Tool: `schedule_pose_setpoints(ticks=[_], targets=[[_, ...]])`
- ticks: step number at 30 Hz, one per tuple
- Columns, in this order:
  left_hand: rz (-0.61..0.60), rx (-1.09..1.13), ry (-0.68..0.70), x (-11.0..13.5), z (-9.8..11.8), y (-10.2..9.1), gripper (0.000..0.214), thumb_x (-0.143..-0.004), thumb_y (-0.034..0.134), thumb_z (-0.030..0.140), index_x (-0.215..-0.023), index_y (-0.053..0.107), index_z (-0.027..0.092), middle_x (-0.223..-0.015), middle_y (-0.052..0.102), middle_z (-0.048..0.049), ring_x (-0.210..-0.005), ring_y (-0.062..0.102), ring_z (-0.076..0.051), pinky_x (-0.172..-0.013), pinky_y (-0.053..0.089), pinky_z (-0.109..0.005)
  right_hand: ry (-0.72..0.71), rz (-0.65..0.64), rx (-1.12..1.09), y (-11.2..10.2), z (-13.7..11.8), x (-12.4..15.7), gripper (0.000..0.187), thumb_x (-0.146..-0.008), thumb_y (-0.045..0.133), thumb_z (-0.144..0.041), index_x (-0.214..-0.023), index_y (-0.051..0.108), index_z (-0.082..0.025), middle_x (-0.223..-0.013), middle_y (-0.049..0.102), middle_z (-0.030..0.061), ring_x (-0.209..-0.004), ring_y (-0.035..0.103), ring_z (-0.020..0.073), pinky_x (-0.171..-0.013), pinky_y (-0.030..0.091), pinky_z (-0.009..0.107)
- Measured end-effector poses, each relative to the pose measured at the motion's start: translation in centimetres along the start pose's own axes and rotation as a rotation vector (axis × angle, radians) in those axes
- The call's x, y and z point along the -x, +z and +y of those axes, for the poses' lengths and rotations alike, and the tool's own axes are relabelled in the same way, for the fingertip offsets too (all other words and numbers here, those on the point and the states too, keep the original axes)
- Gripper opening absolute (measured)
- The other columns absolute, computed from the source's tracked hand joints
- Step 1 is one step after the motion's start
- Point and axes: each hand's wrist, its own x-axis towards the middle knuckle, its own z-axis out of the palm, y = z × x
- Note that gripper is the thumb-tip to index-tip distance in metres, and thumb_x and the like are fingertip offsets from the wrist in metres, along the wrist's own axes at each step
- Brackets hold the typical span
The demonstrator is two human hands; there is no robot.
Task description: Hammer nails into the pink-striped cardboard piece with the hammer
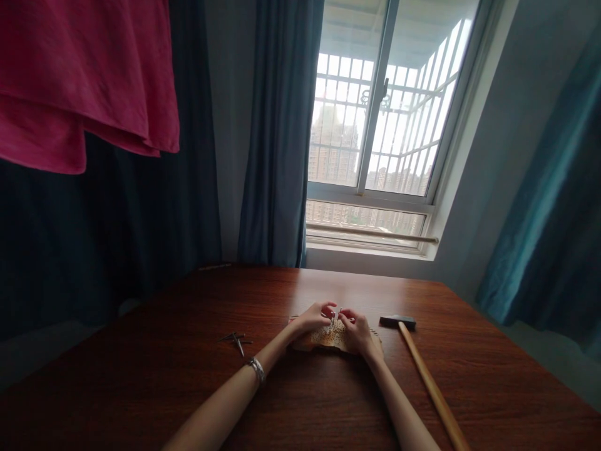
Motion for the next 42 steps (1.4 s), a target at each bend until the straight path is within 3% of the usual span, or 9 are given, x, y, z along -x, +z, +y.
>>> schedule_pose_setpoints(ticks=[9, 19, 30, 42], targets=[[0.036, 0.016, -0.023, 0.1, 0.3, 0.3, 0.054, -0.055, 0.047, 0.007, -0.109, 0.055, 0.012, -0.082, 0.063, -0.0036, -0.078, 0.057, -0.016, -0.073, 0.043, -0.028, -0.031, -0.029, 0.038, 0.3, 0.6, 0.1, 0.02, -0.07, 0.057, -0.04, -0.076, 0.07, -0.025, -0.072, 0.07, 0.0008, -0.064, 0.061, 0.0163, -0.06, 0.046, 0.027], [0.037, -0.015, -0.014, -0.6, -1.2, 0.3, 0.057, -0.051, 0.043, 0.003, -0.106, 0.057, 0.012, -0.081, 0.063, -0.0027, -0.078, 0.057, -0.016, -0.072, 0.044, -0.027, -0.052, -0.032, 0.05, 0.3, 0.1, 0.3, 0.016, -0.071, 0.057, -0.037, -0.076, 0.07, -0.03, -0.074, 0.071, -0.0012, -0.065, 0.061, 0.0161, -0.061, 0.045, 0.026], [0.059, -0.01, -0.02, -0.1, -0.3, 0.5, 0.052, -0.055, 0.045, 0.005, -0.105, 0.058, 0.011, -0.082, 0.064, -0.0039, -0.078, 0.057, -0.017, -0.072, 0.043, -0.026, -0.048, -0.033, 0.056, 0.4, 0.4, 0.3, 0.015, -0.07, 0.057, -0.035, -0.076, 0.07, -0.03, -0.073, 0.07, -0.0015, -0.062, 0.06, 0.0157, -0.061, 0.045, 0.026], [0.118, -0.122, 0.05, 0.0, 0.0, 1.1, 0.028, -0.069, 0.058, 0.025, -0.094, 0.06, 0.012, -0.082, 0.064, -0.004, -0.077, 0.058, -0.015, -0.069, 0.045, -0.024, -0.092, -0.05, 0.123, 0.3, 0.7, 0.4, 0.019, -0.075, 0.053, -0.034, -0.08, 0.07, -0.028, -0.075, 0.068, 0.001, -0.067, 0.06, 0.0163, -0.062, 0.045, 0.026]])
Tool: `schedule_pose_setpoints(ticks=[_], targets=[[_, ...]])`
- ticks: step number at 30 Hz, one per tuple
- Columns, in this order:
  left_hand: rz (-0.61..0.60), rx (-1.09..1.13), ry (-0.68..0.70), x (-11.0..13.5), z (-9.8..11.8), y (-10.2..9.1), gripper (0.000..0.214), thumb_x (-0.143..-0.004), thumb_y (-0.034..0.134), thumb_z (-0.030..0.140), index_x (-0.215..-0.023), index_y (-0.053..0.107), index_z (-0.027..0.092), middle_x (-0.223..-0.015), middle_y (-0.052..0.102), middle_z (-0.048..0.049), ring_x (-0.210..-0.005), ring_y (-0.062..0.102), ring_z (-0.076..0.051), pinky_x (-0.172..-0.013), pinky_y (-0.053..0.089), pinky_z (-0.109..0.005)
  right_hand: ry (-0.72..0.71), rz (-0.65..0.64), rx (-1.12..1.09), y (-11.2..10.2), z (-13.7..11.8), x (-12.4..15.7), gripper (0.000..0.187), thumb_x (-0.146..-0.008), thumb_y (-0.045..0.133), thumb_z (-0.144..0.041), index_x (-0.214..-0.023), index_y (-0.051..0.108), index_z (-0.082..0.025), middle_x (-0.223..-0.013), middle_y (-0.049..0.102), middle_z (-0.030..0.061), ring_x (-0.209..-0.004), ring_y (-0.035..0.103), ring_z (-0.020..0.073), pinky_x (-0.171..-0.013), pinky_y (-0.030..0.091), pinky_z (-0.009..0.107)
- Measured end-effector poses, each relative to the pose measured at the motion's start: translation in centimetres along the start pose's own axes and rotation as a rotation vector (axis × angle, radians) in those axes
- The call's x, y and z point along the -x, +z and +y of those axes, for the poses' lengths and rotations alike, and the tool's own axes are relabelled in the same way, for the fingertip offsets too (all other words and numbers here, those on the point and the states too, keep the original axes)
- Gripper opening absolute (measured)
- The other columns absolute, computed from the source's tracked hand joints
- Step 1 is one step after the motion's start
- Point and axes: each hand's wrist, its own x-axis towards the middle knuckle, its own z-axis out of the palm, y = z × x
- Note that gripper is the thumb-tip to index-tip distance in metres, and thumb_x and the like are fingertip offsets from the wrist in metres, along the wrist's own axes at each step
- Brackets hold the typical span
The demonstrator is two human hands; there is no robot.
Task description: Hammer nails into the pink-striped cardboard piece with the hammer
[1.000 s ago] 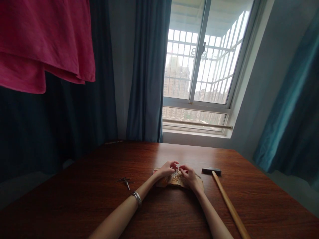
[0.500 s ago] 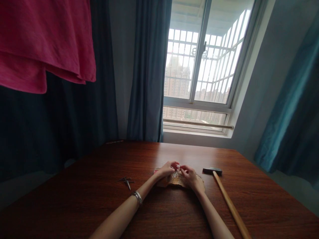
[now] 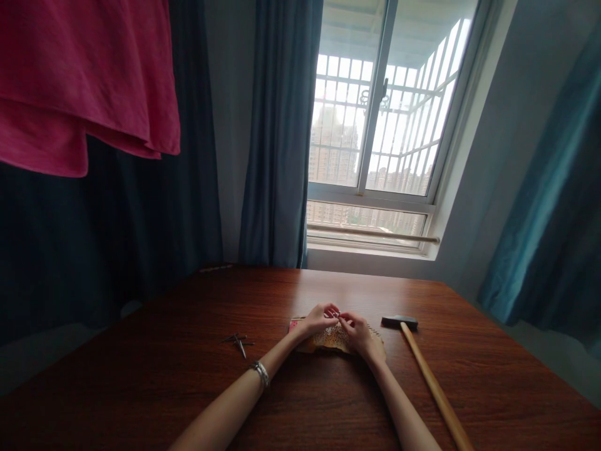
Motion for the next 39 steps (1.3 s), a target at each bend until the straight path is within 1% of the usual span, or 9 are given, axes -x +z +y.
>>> schedule_pose_setpoints(ticks=[5, 8, 12, 20, 29, 34, 39], targets=[[0.045, -0.099, 0.034, -0.04, 0.11, 0.35, 0.025, -0.074, 0.056, 0.032, -0.089, 0.062, 0.013, -0.079, 0.064, -0.0024, -0.074, 0.058, -0.013, -0.068, 0.045, -0.023, 0.004, -0.019, 0.026, 0.0, -0.02, -0.08, 0.022, -0.077, 0.051, -0.034, -0.076, 0.069, -0.022, -0.075, 0.066, 0.0027, -0.068, 0.06, 0.0146, -0.062, 0.046, 0.024], [0.073, -0.134, 0.055, -0.16, 0.12, 0.48, 0.026, -0.074, 0.055, 0.034, -0.087, 0.062, 0.013, -0.079, 0.064, -0.0026, -0.073, 0.058, -0.014, -0.067, 0.045, -0.022, 0.006, -0.033, 0.038, 0.05, 0.04, -0.07, 0.022, -0.078, 0.05, -0.032, -0.076, 0.068, -0.021, -0.076, 0.065, 0.0027, -0.068, 0.059, 0.0138, -0.062, 0.046, 0.022], [0.101, -0.165, 0.035, -0.33, -0.09, 0.65, 0.026, -0.075, 0.055, 0.036, -0.086, 0.063, 0.013, -0.076, 0.064, -0.0028, -0.071, 0.058, -0.013, -0.064, 0.044, -0.021, -0.002, -0.031, 0.047, 0.04, 0.09, 0.05, 0.021, -0.079, 0.048, -0.029, -0.077, 0.067, -0.021, -0.077, 0.063, 0.0021, -0.069, 0.058, 0.0128, -0.063, 0.046, 0.022], [0.112, -0.148, 0.064, -0.32, -0.35, 0.75, 0.025, -0.075, 0.055, 0.035, -0.085, 0.063, 0.013, -0.074, 0.063, -0.0026, -0.069, 0.057, -0.013, -0.062, 0.043, -0.02, -0.005, -0.029, 0.063, 0.01, 0.03, 0.14, 0.019, -0.079, 0.048, -0.027, -0.079, 0.066, -0.022, -0.079, 0.064, 0.0016, -0.069, 0.058, 0.0126, -0.063, 0.045, 0.022], [0.119, -0.145, 0.077, -0.27, -0.28, 0.74, 0.025, -0.075, 0.055, 0.035, -0.083, 0.064, 0.013, -0.074, 0.064, -0.0029, -0.07, 0.058, -0.013, -0.062, 0.044, -0.021, -0.018, -0.029, 0.065, -0.01, -0.18, 0.22, 0.018, -0.079, 0.048, -0.027, -0.08, 0.065, -0.023, -0.081, 0.064, 0.0012, -0.069, 0.057, 0.0123, -0.063, 0.045, 0.022], [0.116, -0.139, 0.074, -0.21, -0.28, 0.69, 0.025, -0.075, 0.055, 0.034, -0.083, 0.064, 0.012, -0.075, 0.064, -0.0033, -0.07, 0.058, -0.013, -0.064, 0.044, -0.021, -0.011, -0.03, 0.119, 0.0, -0.29, 0.25, 0.019, -0.08, 0.047, -0.029, -0.079, 0.066, -0.023, -0.078, 0.063, 0.0011, -0.069, 0.057, 0.0124, -0.065, 0.045, 0.022], [0.119, -0.131, 0.072, -0.37, -0.84, 0.77, 0.024, -0.073, 0.056, 0.032, -0.084, 0.064, 0.012, -0.076, 0.064, -0.0034, -0.071, 0.058, -0.013, -0.065, 0.044, -0.021, -0.03, -0.033, 0.128, 0.04, -0.28, 0.39, 0.021, -0.081, 0.046, -0.029, -0.08, 0.066, -0.023, -0.078, 0.063, 0.0013, -0.071, 0.057, 0.0129, -0.066, 0.044, 0.022]])
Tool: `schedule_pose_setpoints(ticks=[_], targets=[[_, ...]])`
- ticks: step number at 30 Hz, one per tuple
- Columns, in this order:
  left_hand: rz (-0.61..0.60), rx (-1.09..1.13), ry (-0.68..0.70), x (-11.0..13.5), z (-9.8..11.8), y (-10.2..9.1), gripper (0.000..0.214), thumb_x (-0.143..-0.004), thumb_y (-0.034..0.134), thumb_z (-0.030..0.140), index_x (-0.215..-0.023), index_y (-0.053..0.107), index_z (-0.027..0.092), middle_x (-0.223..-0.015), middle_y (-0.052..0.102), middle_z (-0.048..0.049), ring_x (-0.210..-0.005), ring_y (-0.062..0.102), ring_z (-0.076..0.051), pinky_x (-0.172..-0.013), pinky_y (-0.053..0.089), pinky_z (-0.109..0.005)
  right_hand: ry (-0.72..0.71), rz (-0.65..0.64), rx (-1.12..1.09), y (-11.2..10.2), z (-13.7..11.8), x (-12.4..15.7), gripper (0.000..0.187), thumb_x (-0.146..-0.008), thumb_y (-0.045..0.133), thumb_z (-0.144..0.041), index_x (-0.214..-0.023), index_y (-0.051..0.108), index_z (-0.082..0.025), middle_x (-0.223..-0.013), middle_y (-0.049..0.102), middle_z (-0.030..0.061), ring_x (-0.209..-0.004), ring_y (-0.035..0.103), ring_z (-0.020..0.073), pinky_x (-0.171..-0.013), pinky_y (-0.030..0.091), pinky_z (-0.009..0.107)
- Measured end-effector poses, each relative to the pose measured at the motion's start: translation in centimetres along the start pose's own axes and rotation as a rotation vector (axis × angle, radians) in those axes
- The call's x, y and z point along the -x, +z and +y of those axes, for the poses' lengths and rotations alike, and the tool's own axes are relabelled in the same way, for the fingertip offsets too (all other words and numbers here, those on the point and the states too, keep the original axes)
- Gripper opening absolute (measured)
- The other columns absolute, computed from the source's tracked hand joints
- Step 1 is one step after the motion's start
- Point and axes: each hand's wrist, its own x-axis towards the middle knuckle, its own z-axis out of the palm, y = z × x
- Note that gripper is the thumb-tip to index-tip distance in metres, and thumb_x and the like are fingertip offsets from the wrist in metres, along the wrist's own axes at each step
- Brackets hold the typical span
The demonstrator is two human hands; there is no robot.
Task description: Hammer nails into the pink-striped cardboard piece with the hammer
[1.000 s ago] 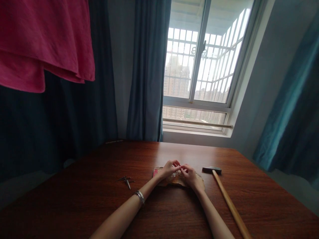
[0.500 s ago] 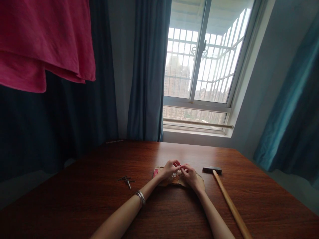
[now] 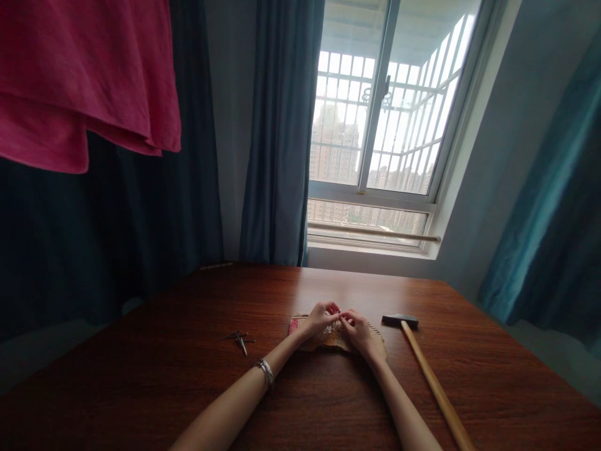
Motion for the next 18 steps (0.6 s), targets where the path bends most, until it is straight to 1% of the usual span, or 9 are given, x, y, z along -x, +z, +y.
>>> schedule_pose_setpoints(ticks=[5, 8, 12, 15, 18], targets=[[-0.007, 0.017, -0.014, -0.2, -0.5, 0.1, 0.024, -0.071, 0.058, 0.03, -0.083, 0.065, 0.011, -0.075, 0.065, -0.0041, -0.071, 0.058, -0.014, -0.066, 0.044, -0.021, 0.012, -0.02, 0.026, -0.2, -0.2, 0.1, 0.021, -0.081, 0.046, -0.029, -0.081, 0.067, -0.024, -0.08, 0.064, 0.0014, -0.073, 0.057, 0.013, -0.068, 0.043, 0.022], [-0.021, 0.026, -0.036, -0.2, -0.3, 0.0, 0.026, -0.071, 0.057, 0.031, -0.084, 0.066, 0.011, -0.076, 0.065, -0.0043, -0.071, 0.058, -0.014, -0.066, 0.044, -0.022, 0.019, -0.017, 0.003, -0.2, -0.4, 0.2, 0.021, -0.081, 0.047, -0.03, -0.08, 0.067, -0.023, -0.079, 0.064, 0.0017, -0.073, 0.057, 0.0131, -0.069, 0.044, 0.023], [-0.042, 0.03, -0.058, 0.0, 0.2, -0.2, 0.027, -0.071, 0.056, 0.031, -0.085, 0.067, 0.011, -0.078, 0.066, -0.0045, -0.073, 0.058, -0.014, -0.067, 0.043, -0.022, 0.069, 0.005, -0.066, -0.5, -0.5, 0.1, 0.02, -0.076, 0.052, -0.032, -0.076, 0.069, -0.021, -0.079, 0.066, 0.0034, -0.072, 0.06, 0.0148, -0.069, 0.046, 0.025], [-0.045, 0.03, -0.061, 0.0, 0.5, -0.1, 0.027, -0.071, 0.055, 0.03, -0.085, 0.067, 0.011, -0.078, 0.066, -0.0045, -0.072, 0.057, -0.014, -0.065, 0.043, -0.021, 0.12, 0.041, -0.075, -1.6, -0.5, -0.1, 0.025, -0.075, 0.052, -0.034, -0.083, 0.069, -0.018, -0.084, 0.068, 0.0068, -0.071, 0.062, 0.017, -0.066, 0.049, 0.028], [-0.034, 0.033, -0.064, 0.1, 0.6, -0.1, 0.026, -0.071, 0.054, 0.028, -0.083, 0.068, 0.01, -0.076, 0.066, -0.0048, -0.069, 0.056, -0.013, -0.063, 0.041, -0.02, 0.179, 0.132, -0.049, -4.1, -0.7, -0.4, 0.033, -0.076, 0.048, -0.036, -0.095, 0.067, -0.016, -0.092, 0.068, 0.0105, -0.077, 0.063, 0.0206, -0.068, 0.05, 0.032]])
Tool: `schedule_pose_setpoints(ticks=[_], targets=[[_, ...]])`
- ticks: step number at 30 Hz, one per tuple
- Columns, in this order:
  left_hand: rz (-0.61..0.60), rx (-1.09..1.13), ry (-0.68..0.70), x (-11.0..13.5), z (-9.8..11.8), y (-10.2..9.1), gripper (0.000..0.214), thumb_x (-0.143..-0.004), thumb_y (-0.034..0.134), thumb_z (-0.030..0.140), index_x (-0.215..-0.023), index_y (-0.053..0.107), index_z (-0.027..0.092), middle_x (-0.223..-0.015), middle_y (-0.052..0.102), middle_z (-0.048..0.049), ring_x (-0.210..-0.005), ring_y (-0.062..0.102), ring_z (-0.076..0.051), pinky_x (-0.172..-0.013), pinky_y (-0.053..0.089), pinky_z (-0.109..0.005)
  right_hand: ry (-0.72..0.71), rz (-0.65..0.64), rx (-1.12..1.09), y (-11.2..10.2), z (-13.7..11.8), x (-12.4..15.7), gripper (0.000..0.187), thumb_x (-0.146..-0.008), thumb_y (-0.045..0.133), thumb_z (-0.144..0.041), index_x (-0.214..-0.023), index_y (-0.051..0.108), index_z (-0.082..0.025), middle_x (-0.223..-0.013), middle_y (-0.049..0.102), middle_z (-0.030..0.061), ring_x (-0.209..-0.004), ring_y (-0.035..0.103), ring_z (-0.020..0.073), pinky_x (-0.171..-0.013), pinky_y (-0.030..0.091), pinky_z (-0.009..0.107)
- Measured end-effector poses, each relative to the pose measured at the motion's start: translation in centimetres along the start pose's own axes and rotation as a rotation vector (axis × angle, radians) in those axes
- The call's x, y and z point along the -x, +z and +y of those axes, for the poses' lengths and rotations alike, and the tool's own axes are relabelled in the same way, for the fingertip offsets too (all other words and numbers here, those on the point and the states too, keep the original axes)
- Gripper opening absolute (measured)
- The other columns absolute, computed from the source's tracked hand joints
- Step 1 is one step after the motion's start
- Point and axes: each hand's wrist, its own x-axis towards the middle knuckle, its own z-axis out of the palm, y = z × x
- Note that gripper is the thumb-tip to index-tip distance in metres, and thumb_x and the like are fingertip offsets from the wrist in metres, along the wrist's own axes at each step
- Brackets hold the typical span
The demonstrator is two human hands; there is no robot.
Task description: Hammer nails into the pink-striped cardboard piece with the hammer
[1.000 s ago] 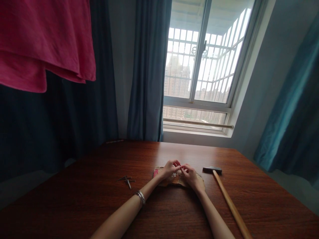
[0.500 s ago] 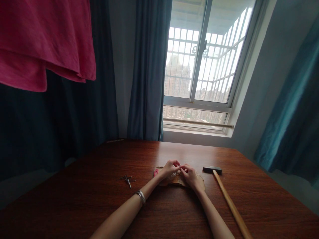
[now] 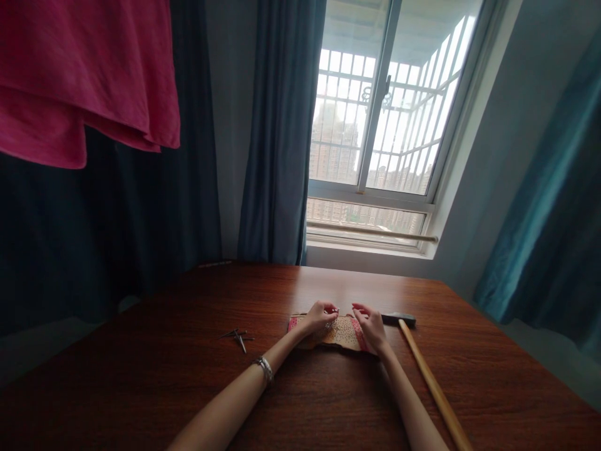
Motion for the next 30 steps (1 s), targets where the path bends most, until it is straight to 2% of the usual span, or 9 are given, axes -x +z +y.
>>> schedule_pose_setpoints(ticks=[5, 8, 11, 13, 16, 19, 25, 28, 30], targets=[[-0.012, -0.008, -0.003, 0.3, 0.3, -0.2, 0.025, -0.071, 0.053, 0.028, -0.078, 0.068, 0.009, -0.07, 0.065, -0.0037, -0.066, 0.055, -0.013, -0.06, 0.039, -0.02, 0.104, 0.13, 0.177, -5.4, -0.6, 2.0, 0.044, -0.076, 0.045, -0.035, -0.112, 0.057, -0.014, -0.088, 0.067, 0.0094, -0.074, 0.063, 0.0204, -0.073, 0.048, 0.033], [0.0, -0.024, -0.013, 0.4, 0.4, -0.2, 0.025, -0.071, 0.053, 0.028, -0.076, 0.068, 0.009, -0.068, 0.064, -0.0032, -0.064, 0.054, -0.013, -0.06, 0.038, -0.02, 0.195, 0.207, 0.424, -8.0, 0.4, 5.9, 0.048, -0.078, 0.042, -0.035, -0.119, 0.05, -0.013, -0.092, 0.064, 0.0111, -0.079, 0.062, 0.0222, -0.075, 0.047, 0.034], [0.002, -0.02, -0.015, 0.3, 0.3, -0.1, 0.025, -0.07, 0.053, 0.028, -0.076, 0.067, 0.009, -0.069, 0.064, -0.0034, -0.066, 0.054, -0.013, -0.06, 0.039, -0.02, 0.25, 0.263, 0.743, -9.8, 2.4, 10.7, 0.05, -0.078, 0.041, -0.036, -0.121, 0.048, -0.012, -0.102, 0.059, 0.016, -0.091, 0.059, 0.0286, -0.083, 0.043, 0.041], [0.0, -0.013, -0.014, 0.3, 0.2, -0.1, 0.025, -0.07, 0.053, 0.029, -0.076, 0.067, 0.009, -0.07, 0.065, -0.0034, -0.066, 0.055, -0.014, -0.061, 0.039, -0.02, 0.315, 0.265, 0.894, -10.7, 3.6, 13.5, 0.053, -0.08, 0.04, -0.039, -0.124, 0.045, -0.01, -0.104, 0.057, 0.0187, -0.091, 0.058, 0.0313, -0.081, 0.043, 0.043], [-0.006, -0.013, -0.014, 0.4, 0.3, -0.1, 0.024, -0.07, 0.053, 0.029, -0.076, 0.067, 0.009, -0.07, 0.065, -0.0034, -0.067, 0.055, -0.014, -0.061, 0.039, -0.02, 0.369, 0.241, 1.012, -11.4, 4.3, 16.3, 0.063, -0.081, 0.038, -0.048, -0.127, 0.039, -0.004, -0.095, 0.058, 0.0202, -0.086, 0.059, 0.0324, -0.076, 0.045, 0.042], [-0.007, -0.019, -0.023, 0.5, 0.4, -0.1, 0.023, -0.07, 0.054, 0.027, -0.076, 0.067, 0.01, -0.071, 0.065, -0.0036, -0.068, 0.055, -0.014, -0.061, 0.039, -0.02, 0.346, 0.215, 1.089, -11.4, 3.4, 17.2, 0.063, -0.081, 0.038, -0.051, -0.124, 0.043, -0.004, -0.093, 0.058, 0.0197, -0.084, 0.06, 0.0319, -0.072, 0.046, 0.041], [0.017, -0.038, -0.014, 0.5, 0.4, 0.0, 0.021, -0.069, 0.053, 0.026, -0.072, 0.067, 0.01, -0.068, 0.063, -0.003, -0.065, 0.053, -0.013, -0.058, 0.037, -0.02, 0.225, 0.137, 1.302, -10.7, -0.3, 16.6, 0.036, -0.083, 0.043, -0.04, -0.1, 0.06, -0.014, -0.08, 0.06, 0.0161, -0.068, 0.063, 0.0286, -0.058, 0.047, 0.037], [0.004, -0.031, -0.021, 0.6, 0.5, -0.1, 0.022, -0.068, 0.054, 0.026, -0.073, 0.067, 0.01, -0.067, 0.063, -0.0027, -0.064, 0.052, -0.013, -0.057, 0.036, -0.02, 0.191, 0.091, 1.36, -10.6, -0.7, 16.2, 0.034, -0.087, 0.034, -0.036, -0.086, 0.061, -0.015, -0.073, 0.061, 0.0154, -0.063, 0.064, 0.0283, -0.053, 0.046, 0.036], [-0.003, -0.02, -0.014, 0.7, 0.6, -0.1, 0.022, -0.068, 0.053, 0.026, -0.073, 0.067, 0.009, -0.066, 0.063, -0.0024, -0.062, 0.052, -0.012, -0.057, 0.036, -0.019, 0.222, 0.034, 1.294, -10.8, -0.1, 15.9, 0.037, -0.089, 0.027, -0.033, -0.079, 0.058, -0.016, -0.07, 0.062, 0.0139, -0.059, 0.064, 0.0274, -0.05, 0.044, 0.034]])
